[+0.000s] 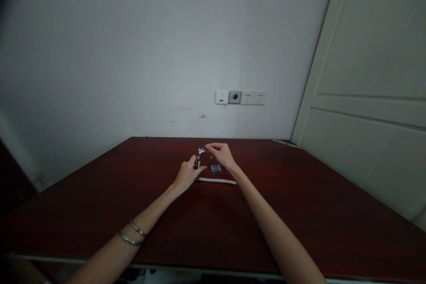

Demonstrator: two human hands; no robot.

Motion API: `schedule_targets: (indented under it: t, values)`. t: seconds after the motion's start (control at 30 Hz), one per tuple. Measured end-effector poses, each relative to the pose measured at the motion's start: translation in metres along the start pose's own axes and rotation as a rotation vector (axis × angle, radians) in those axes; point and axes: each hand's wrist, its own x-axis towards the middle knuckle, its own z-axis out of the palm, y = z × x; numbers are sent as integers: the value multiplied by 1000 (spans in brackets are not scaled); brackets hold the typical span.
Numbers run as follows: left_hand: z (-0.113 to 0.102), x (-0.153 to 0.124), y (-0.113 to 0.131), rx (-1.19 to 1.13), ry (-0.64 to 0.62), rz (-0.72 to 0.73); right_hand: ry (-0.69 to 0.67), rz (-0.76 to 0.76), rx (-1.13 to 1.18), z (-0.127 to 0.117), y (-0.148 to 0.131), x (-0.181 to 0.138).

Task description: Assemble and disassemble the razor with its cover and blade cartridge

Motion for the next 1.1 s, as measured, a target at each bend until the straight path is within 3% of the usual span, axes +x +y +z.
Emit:
schedule_targets:
  t: [0.37,1.1]
  values:
    - [1,-2,6,155,-38,3,0,-24,17,4,-12,-7]
    - [-2,-2,9,328,-86,-4,0,-59,-11,2,-8,-9]
